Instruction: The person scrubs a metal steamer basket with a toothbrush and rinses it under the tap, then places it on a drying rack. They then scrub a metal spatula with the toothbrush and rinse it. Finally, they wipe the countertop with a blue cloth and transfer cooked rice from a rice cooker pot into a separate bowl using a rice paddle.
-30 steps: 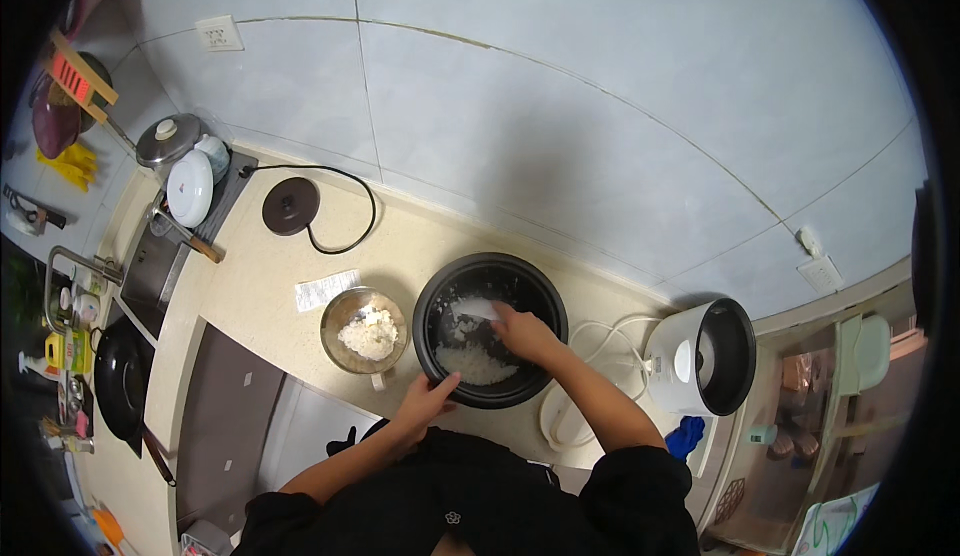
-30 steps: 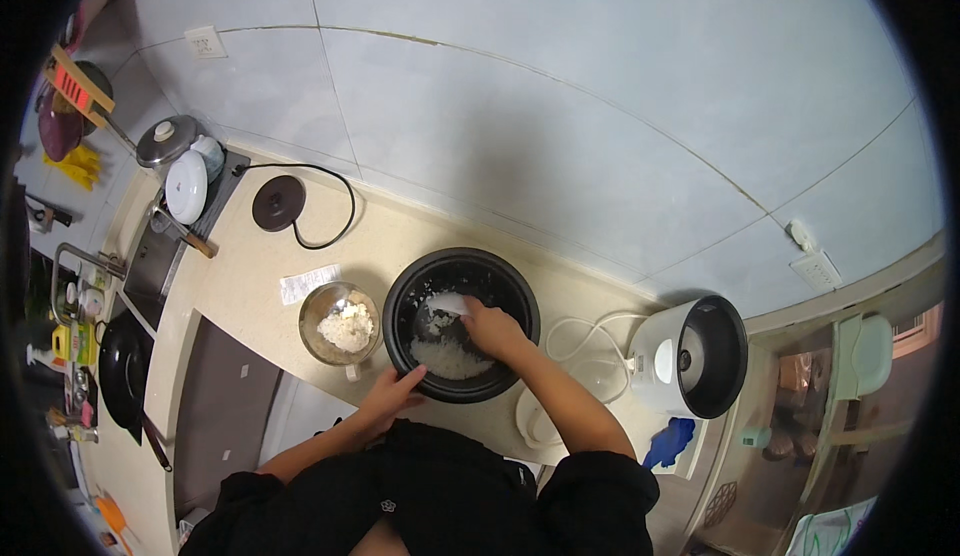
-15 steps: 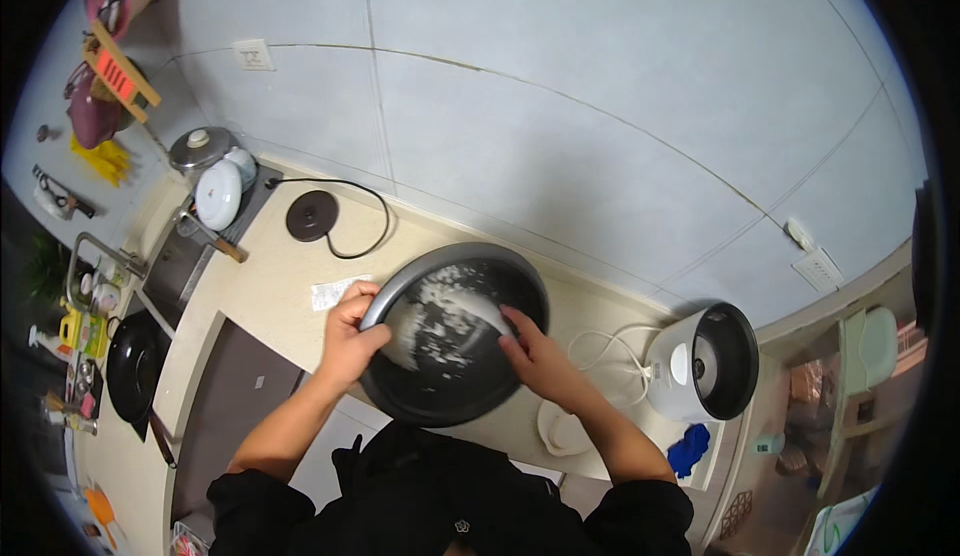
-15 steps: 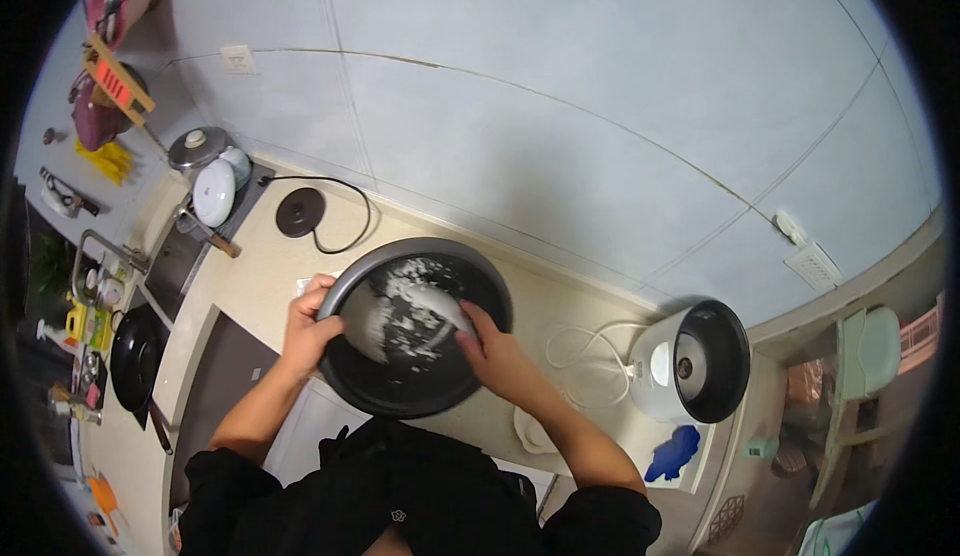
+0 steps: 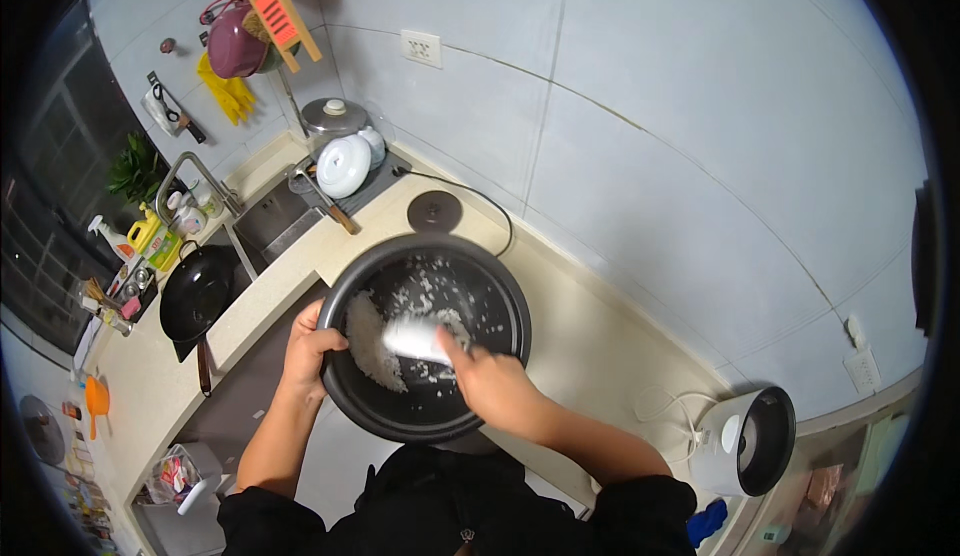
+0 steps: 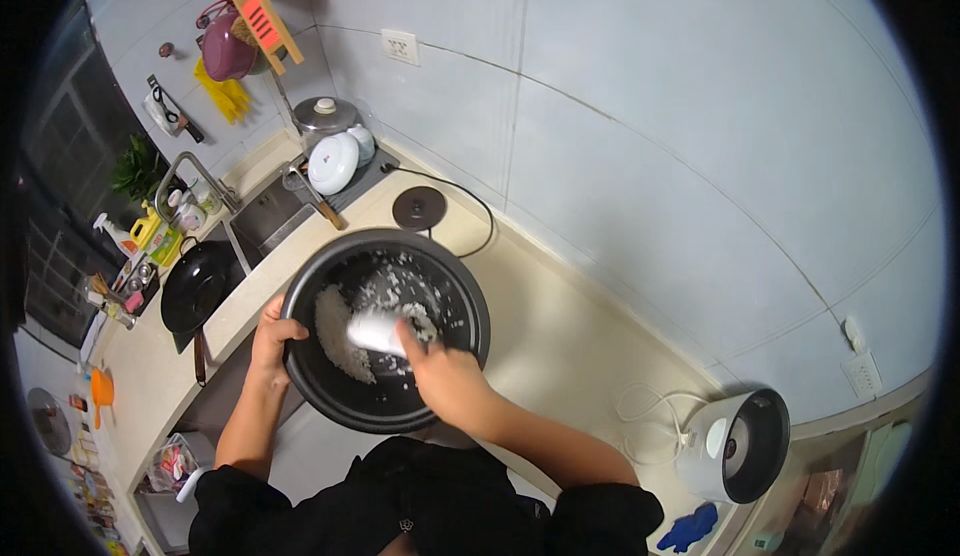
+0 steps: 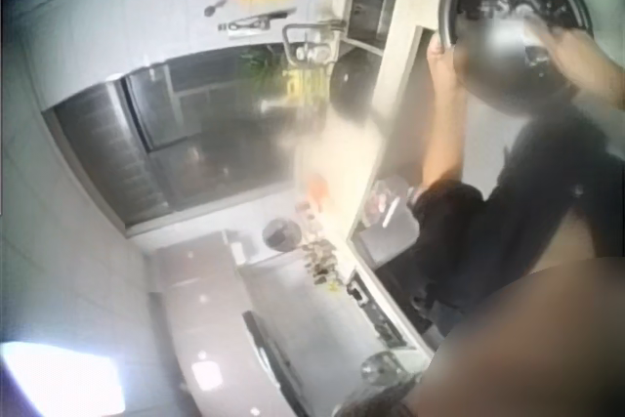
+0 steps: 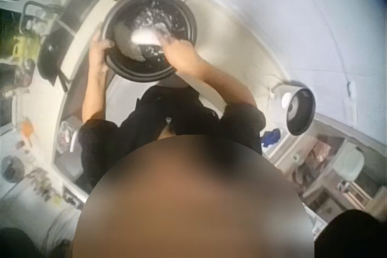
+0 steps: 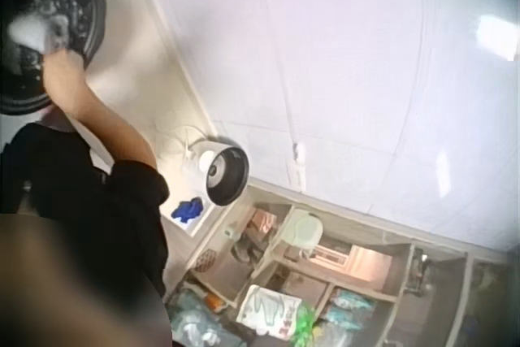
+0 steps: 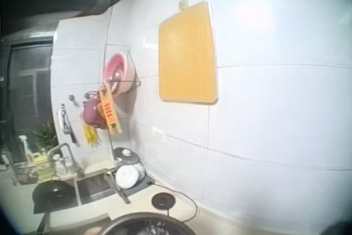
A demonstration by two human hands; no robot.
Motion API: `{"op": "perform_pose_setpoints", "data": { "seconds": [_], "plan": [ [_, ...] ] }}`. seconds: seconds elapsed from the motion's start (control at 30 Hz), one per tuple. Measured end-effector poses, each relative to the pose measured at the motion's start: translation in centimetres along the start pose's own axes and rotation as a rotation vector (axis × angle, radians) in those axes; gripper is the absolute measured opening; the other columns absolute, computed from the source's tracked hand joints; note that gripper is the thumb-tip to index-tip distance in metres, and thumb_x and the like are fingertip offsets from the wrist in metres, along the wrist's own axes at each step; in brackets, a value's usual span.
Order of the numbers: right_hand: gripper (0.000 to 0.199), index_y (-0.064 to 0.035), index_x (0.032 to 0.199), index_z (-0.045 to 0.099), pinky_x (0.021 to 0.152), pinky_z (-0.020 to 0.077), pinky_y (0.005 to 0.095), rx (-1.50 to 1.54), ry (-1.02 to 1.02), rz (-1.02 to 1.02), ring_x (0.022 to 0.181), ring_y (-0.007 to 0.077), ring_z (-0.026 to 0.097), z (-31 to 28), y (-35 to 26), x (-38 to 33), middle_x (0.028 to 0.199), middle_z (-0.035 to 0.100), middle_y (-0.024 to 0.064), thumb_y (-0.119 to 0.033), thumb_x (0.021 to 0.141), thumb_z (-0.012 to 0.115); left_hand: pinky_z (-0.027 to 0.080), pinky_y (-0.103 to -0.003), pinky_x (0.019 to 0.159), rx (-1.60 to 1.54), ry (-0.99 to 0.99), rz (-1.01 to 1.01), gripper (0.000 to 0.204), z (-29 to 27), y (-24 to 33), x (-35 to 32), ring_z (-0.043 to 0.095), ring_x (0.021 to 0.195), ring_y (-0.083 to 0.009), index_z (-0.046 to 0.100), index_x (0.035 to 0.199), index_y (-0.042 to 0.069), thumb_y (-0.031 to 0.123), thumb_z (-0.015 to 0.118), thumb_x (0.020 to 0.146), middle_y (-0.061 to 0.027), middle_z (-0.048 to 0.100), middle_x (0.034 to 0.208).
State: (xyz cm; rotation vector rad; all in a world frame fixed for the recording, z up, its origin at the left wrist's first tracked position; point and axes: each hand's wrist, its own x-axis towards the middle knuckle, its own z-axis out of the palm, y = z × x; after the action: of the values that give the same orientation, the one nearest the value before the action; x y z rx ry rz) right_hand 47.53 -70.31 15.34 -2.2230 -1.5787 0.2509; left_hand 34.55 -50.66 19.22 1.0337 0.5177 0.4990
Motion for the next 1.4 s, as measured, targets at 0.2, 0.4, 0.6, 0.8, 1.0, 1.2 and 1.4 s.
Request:
{"op": "perform_pose_setpoints", "data": {
  "seconds": [0.2,0.4,0.6,0.8,1.0,1.2,1.4],
  "plan": [
    [0.056,0.0028,0.13,0.031,0.054,0.0497,0.041,-0.158,0.114,0.101,0.059,0.0325,0.061,-0.1,-1.6,6.4,0.073,0.059,0.019,-0.003,0.077,0.047,0.051,-0.027,0.061,-0.057,-0.069,-0.02,0.04,-4.6,1.1,2.2,0.06,0.062,-0.0172,0.058,0.087,-0.004,-0.009,0.044,0.05,-0.0097,0.063,0.078],
    [0.049,-0.0058,0.132,0.032,0.062,0.0492,0.0447,-0.056,-0.122,0.15,0.066,0.0371,0.06,1.0,-5.6,10.0,0.086,0.057,0.0252,-0.01,0.084,0.041,0.05,-0.026,0.059,-0.079,-0.147,-0.043,0.043,-10.3,4.1,8.1,0.059,0.058,-0.0167,0.058,0.087,-0.005,-0.009,0.044,0.046,-0.0095,0.063,0.076],
    [0.045,-0.0036,0.128,0.036,0.073,0.0462,0.0445,0.19,0.139,0.175,0.077,0.0434,0.056,0.7,-6.0,16.2,0.094,0.056,0.0286,-0.025,0.089,0.044,0.044,-0.021,0.047,0.01,-0.29,-0.172,0.041,-12.0,6.2,12.4,0.052,0.049,-0.0109,0.059,0.086,-0.004,-0.011,0.048,0.047,-0.0037,0.057,0.066],
    [0.043,-0.0077,0.13,0.037,0.078,0.0443,0.043,0.419,-0.094,0.268,0.087,0.0423,0.056,1.6,-5.3,18.1,0.093,0.059,0.0262,-0.028,0.092,0.04,0.048,-0.022,0.056,0.028,-0.473,-0.297,0.048,-12.4,6.8,14.0,0.058,0.059,-0.0133,0.059,0.094,-0.007,-0.01,0.049,0.047,-0.0075,0.062,0.076],
    [0.046,-0.0066,0.131,0.036,0.076,0.0446,0.0433,0.312,-0.386,0.092,0.081,0.0397,0.059,2.8,-6.5,18.4,0.088,0.059,0.0252,-0.033,0.093,0.037,0.047,-0.023,0.062,0.237,-0.558,-0.434,0.046,-13.0,5.1,13.8,0.058,0.066,-0.0121,0.061,0.094,-0.005,-0.008,0.05,0.049,-0.0052,0.062,0.079],
    [0.047,-0.0024,0.13,0.035,0.072,0.0457,0.0451,0.299,-0.484,0.014,0.079,0.0391,0.06,4.7,-7.3,17.4,0.085,0.06,0.0253,-0.03,0.093,0.038,0.047,-0.023,0.065,0.262,-0.601,-0.448,0.046,-12.2,4.6,13.5,0.059,0.068,-0.0123,0.062,0.095,-0.004,-0.008,0.049,0.051,-0.0053,0.064,0.082],
    [0.052,-0.0066,0.136,0.022,0.064,0.0477,0.0448,0.245,-0.345,-0.068,0.064,0.0412,0.059,7.4,-7.1,13.9,0.074,0.059,0.026,-0.031,0.093,0.037,0.049,-0.024,0.065,0.268,-0.54,-0.429,0.049,-11.1,5.0,12.7,0.06,0.067,-0.0133,0.061,0.097,-0.007,-0.009,0.049,0.05,-0.0078,0.065,0.083]
  ]
}}
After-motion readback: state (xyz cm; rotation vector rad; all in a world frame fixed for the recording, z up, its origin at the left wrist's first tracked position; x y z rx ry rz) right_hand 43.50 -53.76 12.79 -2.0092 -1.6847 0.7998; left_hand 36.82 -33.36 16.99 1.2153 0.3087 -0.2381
